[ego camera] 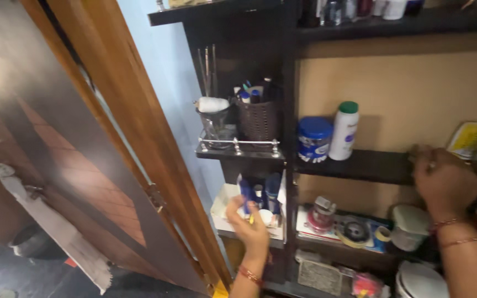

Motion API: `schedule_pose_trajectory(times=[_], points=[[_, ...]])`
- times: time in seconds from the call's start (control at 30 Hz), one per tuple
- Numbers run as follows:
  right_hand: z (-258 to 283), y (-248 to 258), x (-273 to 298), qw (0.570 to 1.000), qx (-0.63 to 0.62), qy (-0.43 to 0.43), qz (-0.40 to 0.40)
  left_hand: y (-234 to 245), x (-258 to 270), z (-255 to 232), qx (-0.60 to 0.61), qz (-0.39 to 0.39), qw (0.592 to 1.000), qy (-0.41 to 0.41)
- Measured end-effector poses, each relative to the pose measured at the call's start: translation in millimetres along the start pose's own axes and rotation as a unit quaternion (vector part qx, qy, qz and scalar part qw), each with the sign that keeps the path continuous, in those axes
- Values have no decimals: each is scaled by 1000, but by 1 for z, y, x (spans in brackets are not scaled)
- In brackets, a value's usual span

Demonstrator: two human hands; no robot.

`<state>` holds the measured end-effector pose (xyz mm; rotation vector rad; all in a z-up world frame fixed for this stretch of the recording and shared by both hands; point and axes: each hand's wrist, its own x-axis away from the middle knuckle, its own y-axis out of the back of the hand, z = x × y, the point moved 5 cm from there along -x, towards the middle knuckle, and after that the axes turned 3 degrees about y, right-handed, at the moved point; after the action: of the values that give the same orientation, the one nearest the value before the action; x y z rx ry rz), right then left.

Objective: The person wipes a dark wooden shelf with a cloth, then picks up various bottles, jars, and boxes from a lower shelf and places them on the cleaned shelf. The person also wipes a white box and places it on the shelf. The task involves cleaning and organizing personal care items.

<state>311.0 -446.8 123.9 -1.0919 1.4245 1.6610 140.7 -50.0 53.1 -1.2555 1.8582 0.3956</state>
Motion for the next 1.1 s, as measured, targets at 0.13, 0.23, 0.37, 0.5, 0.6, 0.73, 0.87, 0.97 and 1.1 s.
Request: schedule_pose_trajectory(times=[0.13, 0.23, 0.37, 0.5, 0.6, 0.73, 0.87, 0.97, 1.1], points=[[-14, -21, 9, 1000, -14, 8, 8, 12, -30, 85, -95, 75, 978, 171], [-19, -33, 9, 1000, -23, 12, 15, -7, -56, 97, -164, 129, 970, 122], [-15, -25, 7, 999, -36, 12, 16, -23, -83, 111, -241, 228, 902, 276], [-6, -8, -1, 999, -37, 20, 8, -19, -95, 130, -279, 283, 869, 295], [-6, -5, 0, 1000, -15, 15, 9, -19, -94, 154, -263, 295, 870, 295], [-9, -11, 4, 1000, 18, 7, 12, -35, -83, 182, -258, 349, 836, 337], [-10, -11, 6, 999, 31, 10, 19, -61, -84, 190, -311, 346, 856, 226], [-7, -7, 2, 1000, 3, 22, 7, -74, -95, 200, -366, 380, 801, 283], [-3, -1, 1, 999, -26, 23, 3, -76, -118, 190, -399, 367, 806, 238]])
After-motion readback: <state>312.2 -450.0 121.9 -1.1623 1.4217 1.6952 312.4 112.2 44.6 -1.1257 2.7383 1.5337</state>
